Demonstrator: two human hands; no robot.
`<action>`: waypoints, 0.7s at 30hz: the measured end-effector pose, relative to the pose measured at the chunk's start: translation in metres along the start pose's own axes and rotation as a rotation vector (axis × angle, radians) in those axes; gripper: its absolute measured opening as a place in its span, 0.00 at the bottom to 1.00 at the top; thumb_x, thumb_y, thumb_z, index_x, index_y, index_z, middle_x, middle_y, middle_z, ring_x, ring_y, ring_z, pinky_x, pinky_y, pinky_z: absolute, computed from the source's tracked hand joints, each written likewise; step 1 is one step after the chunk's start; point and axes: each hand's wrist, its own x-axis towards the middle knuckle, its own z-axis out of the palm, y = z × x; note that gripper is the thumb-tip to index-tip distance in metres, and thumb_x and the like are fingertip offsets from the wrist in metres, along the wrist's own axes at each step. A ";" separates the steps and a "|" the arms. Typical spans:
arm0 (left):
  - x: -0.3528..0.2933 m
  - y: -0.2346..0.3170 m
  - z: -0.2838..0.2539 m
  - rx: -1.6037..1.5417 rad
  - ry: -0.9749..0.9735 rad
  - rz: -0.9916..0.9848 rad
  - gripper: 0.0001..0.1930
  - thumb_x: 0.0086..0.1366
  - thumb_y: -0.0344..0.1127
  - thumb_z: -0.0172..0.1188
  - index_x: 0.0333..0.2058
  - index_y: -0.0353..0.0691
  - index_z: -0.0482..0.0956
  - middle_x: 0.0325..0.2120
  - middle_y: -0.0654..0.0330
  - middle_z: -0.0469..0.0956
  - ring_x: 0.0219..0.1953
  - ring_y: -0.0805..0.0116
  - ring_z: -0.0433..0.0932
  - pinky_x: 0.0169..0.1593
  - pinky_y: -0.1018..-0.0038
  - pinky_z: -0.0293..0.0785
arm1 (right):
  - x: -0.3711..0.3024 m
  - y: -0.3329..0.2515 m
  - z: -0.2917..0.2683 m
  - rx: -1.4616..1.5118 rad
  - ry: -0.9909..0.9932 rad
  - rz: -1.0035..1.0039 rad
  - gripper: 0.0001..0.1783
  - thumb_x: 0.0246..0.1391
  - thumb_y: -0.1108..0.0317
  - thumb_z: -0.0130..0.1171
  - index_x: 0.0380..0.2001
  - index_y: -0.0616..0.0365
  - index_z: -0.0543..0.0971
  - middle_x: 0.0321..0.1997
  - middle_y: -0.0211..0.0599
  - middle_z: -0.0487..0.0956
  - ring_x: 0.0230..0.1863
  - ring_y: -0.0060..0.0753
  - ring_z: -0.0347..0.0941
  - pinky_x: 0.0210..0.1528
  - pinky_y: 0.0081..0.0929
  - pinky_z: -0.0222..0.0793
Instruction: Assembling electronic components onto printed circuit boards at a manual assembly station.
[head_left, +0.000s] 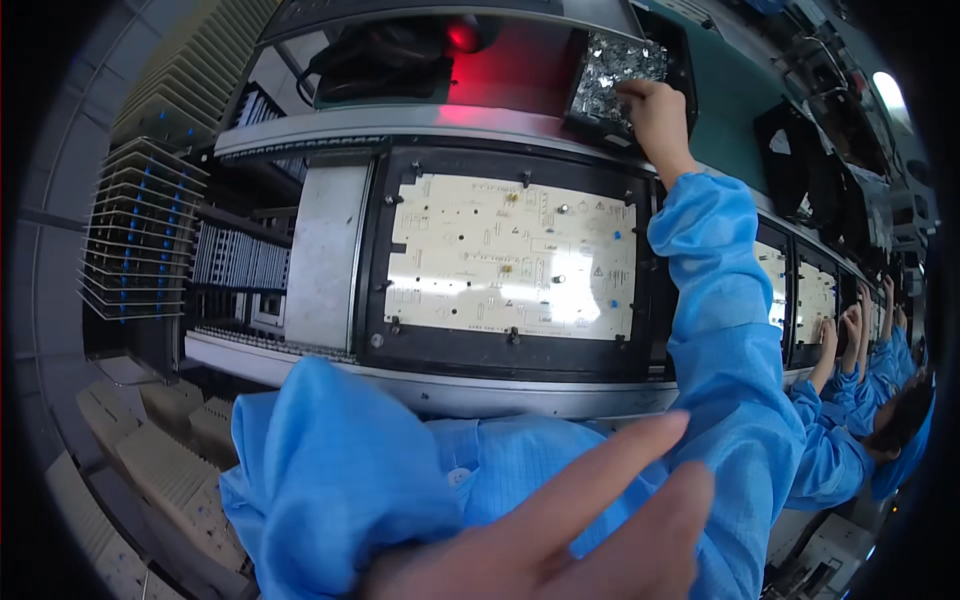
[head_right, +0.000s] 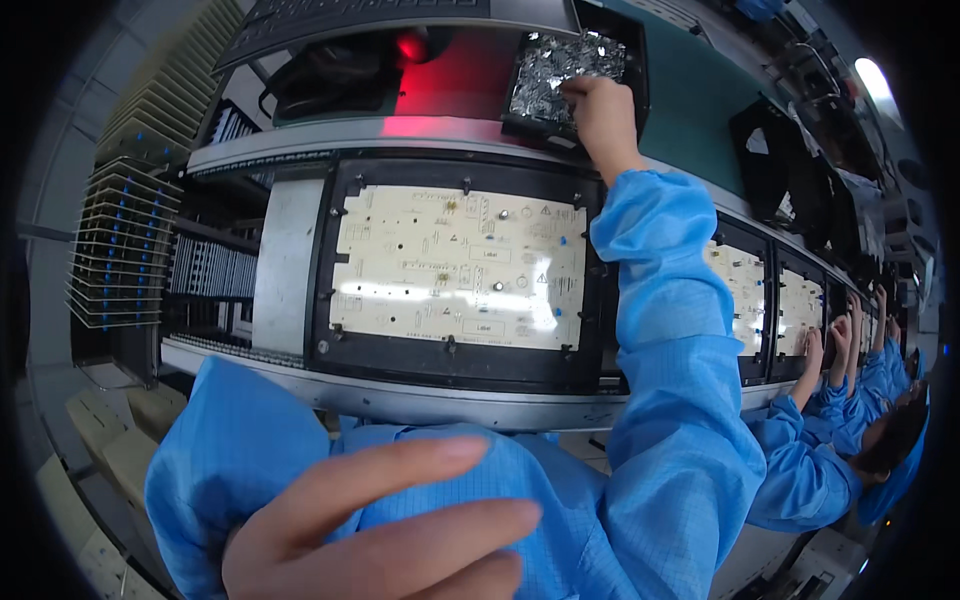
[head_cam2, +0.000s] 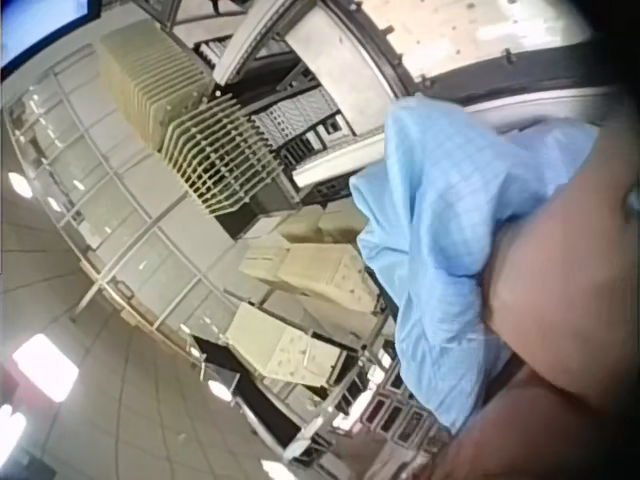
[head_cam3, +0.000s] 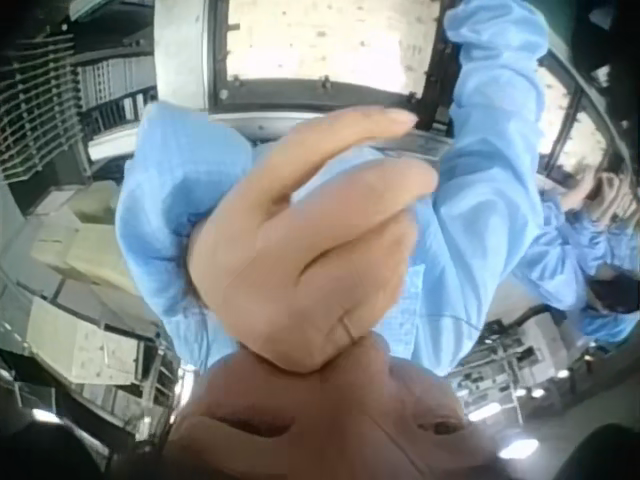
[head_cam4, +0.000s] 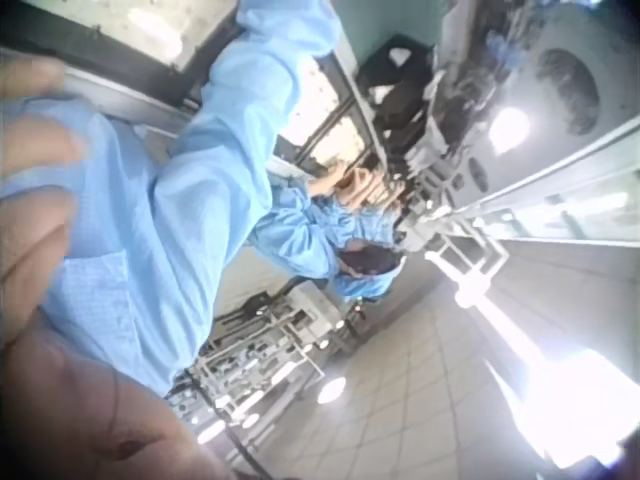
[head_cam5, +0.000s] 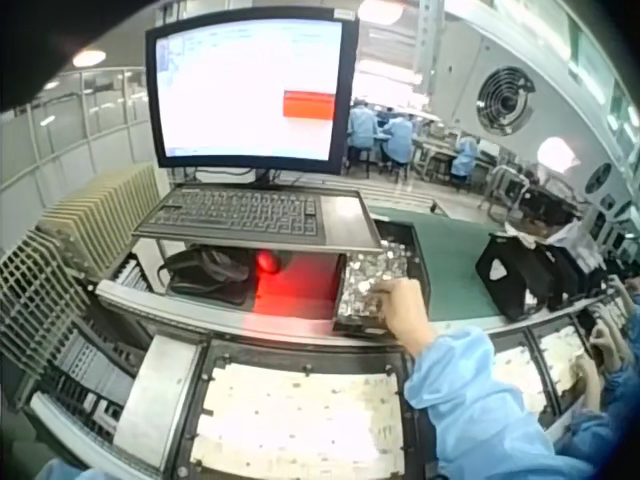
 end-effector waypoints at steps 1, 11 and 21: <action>0.000 0.001 -0.001 -0.021 -0.022 -0.010 0.12 0.36 0.30 0.58 0.21 0.28 0.75 0.27 0.50 0.78 0.34 0.52 0.80 0.40 0.62 0.82 | 0.000 0.004 0.000 0.027 0.024 0.009 0.10 0.53 0.77 0.58 0.36 0.60 0.86 0.34 0.49 0.84 0.37 0.45 0.83 0.42 0.31 0.77; -0.004 -0.026 0.019 -0.196 -0.032 0.129 0.11 0.39 0.30 0.58 0.20 0.28 0.72 0.26 0.48 0.76 0.30 0.50 0.78 0.39 0.59 0.82 | -0.021 -0.015 -0.012 0.205 0.082 0.134 0.07 0.55 0.71 0.65 0.37 0.59 0.87 0.28 0.35 0.85 0.29 0.17 0.76 0.35 0.19 0.72; -0.004 -0.008 -0.015 -0.227 -0.130 -0.055 0.11 0.39 0.29 0.59 0.21 0.25 0.73 0.21 0.49 0.73 0.26 0.52 0.76 0.34 0.60 0.81 | -0.018 -0.014 0.004 0.042 0.148 0.033 0.08 0.54 0.75 0.61 0.36 0.55 0.87 0.31 0.39 0.86 0.33 0.28 0.82 0.39 0.23 0.75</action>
